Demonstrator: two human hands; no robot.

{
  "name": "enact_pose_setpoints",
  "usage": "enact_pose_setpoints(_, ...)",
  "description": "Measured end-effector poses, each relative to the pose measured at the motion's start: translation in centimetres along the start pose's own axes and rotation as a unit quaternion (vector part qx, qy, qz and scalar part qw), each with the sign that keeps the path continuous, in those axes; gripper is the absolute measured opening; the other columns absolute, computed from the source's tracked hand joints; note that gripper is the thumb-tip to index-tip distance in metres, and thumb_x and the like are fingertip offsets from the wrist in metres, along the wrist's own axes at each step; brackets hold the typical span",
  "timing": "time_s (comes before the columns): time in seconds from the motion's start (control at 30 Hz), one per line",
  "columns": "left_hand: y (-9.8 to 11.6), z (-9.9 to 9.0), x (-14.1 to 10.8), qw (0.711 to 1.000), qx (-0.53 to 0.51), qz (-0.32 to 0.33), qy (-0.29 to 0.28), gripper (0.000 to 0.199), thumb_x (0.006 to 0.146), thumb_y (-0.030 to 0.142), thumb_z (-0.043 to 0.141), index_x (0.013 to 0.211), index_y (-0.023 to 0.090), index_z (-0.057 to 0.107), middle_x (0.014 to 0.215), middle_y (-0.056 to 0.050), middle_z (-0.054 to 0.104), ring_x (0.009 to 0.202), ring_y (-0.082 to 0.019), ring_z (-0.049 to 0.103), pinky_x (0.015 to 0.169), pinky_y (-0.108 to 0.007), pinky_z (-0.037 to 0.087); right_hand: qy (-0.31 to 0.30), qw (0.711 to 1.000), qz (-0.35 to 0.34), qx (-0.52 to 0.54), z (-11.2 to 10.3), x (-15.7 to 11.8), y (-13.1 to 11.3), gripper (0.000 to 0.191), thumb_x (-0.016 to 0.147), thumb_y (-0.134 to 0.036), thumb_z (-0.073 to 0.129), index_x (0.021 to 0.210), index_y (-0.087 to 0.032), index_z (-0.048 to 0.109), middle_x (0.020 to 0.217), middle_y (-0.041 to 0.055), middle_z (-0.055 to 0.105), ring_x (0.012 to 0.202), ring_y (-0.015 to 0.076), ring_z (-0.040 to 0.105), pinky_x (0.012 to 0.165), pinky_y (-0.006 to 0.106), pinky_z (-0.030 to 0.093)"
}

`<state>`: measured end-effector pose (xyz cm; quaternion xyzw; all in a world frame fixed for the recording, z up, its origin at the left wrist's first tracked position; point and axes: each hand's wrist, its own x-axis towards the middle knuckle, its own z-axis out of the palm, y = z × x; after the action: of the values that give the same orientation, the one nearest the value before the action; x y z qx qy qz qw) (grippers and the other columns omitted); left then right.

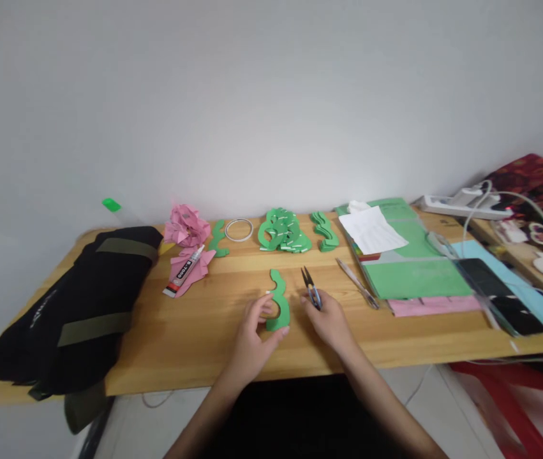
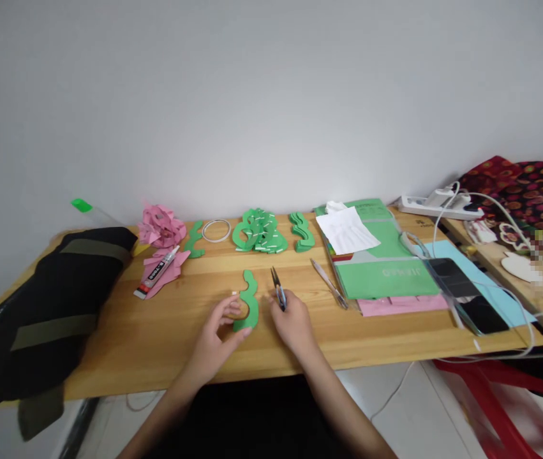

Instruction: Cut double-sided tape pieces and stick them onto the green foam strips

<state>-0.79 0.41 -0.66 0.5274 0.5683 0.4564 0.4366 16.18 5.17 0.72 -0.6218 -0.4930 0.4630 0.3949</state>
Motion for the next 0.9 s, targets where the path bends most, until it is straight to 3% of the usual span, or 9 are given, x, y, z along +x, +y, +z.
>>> enact_pose_setpoints(0.07,1.2,-0.2,0.1,0.998,-0.036,0.014,-0.042,0.048,0.074,0.034,0.074,0.119,0.022,0.060,0.108,-0.008,0.059,0.099,-0.022,0.058,0.085,-0.036,0.048,0.000,1.000,0.003,0.020,-0.3,-0.3,-0.5,0.034,0.066,-0.053,0.062,0.072,-0.020,0.062,0.062,0.0021,0.060,0.060,0.0190,0.054,0.060,0.030,0.041)
enact_pose_setpoints(0.13,2.4,-0.4,0.2,0.984,-0.141,-0.007,-0.111,0.051,0.076,0.039,0.074,0.122,0.022,0.059,0.104,-0.007,0.060,0.093,-0.019,0.058,0.083,-0.034,0.046,-0.017,0.999,0.014,0.044,-0.5,-0.9,-1.4,0.043,0.068,-0.061,0.060,0.076,-0.019,0.063,0.051,-0.0032,0.049,0.047,0.0143,0.044,0.049,0.028,0.035)
enact_pose_setpoints(0.2,3.4,-0.5,0.3,0.945,-0.268,-0.049,-0.183,0.059,0.077,0.044,0.073,0.129,0.023,0.054,0.097,-0.005,0.061,0.081,-0.016,0.058,0.078,-0.032,0.045,-0.044,0.996,0.034,0.072,-0.8,-1.6,-2.5,0.050,0.071,-0.065,0.058,0.083,-0.017,0.065,0.045,-0.0087,0.037,0.038,0.0098,0.031,0.041,0.025,0.027)
enact_pose_setpoints(0.27,4.1,-0.4,0.3,0.904,-0.357,-0.079,-0.221,0.065,0.077,0.045,0.074,0.133,0.024,0.051,0.093,-0.004,0.062,0.075,-0.014,0.057,0.073,-0.030,0.042,-0.082,0.986,0.063,0.128,-1.0,-2.3,-3.6,0.053,0.070,-0.066,0.062,0.087,-0.016,0.065,0.043,-0.0115,0.032,0.035,0.0068,0.023,0.036,0.023,0.020)
enact_pose_setpoints(0.37,4.7,-0.2,0.1,0.881,-0.404,-0.090,-0.231,0.063,0.078,0.042,0.073,0.134,0.023,0.050,0.089,-0.003,0.063,0.073,-0.013,0.057,0.072,-0.029,0.040,-0.113,0.975,0.067,0.181,-1.3,-2.9,-4.8,0.050,0.065,-0.062,0.073,0.082,-0.016,0.065,0.041,-0.0123,0.033,0.034,0.0049,0.022,0.034,0.021,0.016)
enact_pose_setpoints(0.53,5.2,0.0,-0.2,0.868,-0.421,-0.092,-0.247,0.062,0.079,0.041,0.073,0.134,0.024,0.050,0.085,-0.002,0.064,0.071,-0.012,0.056,0.068,-0.027,0.040,-0.113,0.982,0.018,0.147,-1.2,-2.8,-4.8,0.040,0.065,-0.052,0.077,0.078,-0.017,0.065,0.041,-0.0106,0.039,0.034,0.0053,0.028,0.036,0.022,0.019)
enact_pose_setpoints(0.67,5.6,-0.3,0.1,0.843,-0.454,-0.101,-0.271,0.055,0.080,0.041,0.072,0.130,0.024,0.055,0.080,-0.001,0.064,0.063,-0.011,0.055,0.062,-0.024,0.038,-0.085,0.989,-0.052,0.109,-1.4,-2.6,-4.8,0.031,0.068,-0.044,0.077,0.072,-0.017,0.065,0.045,-0.0093,0.040,0.040,0.0063,0.034,0.041,0.022,0.027)
enact_pose_setpoints(0.8,5.8,-0.5,0.6,0.801,-0.500,-0.087,-0.318,0.042,0.087,0.038,0.062,0.126,0.021,0.061,0.066,0.002,0.057,0.045,-0.006,0.045,0.051,-0.022,0.032,-0.103,0.986,-0.102,0.079,-2.3,-2.7,-5.7,0.026,0.073,-0.041,0.074,0.069,-0.017,0.065,0.046,-0.0083,0.041,0.041,0.0068,0.034,0.041,0.022,0.029)
enact_pose_setpoints(0.9,6.3,-0.6,0.8,0.790,-0.512,-0.075,-0.330,0.036,0.087,0.034,0.060,0.120,0.021,0.066,0.060,0.004,0.053,0.040,-0.005,0.041,0.048,-0.021,0.031,-0.085,0.983,-0.162,0.024,-2.9,-2.9,-6.3,0.021,0.076,-0.035,0.071,0.068,-0.016,0.066,0.048,-0.0069,0.044,0.042,0.0074,0.037,0.042,0.022,0.033)
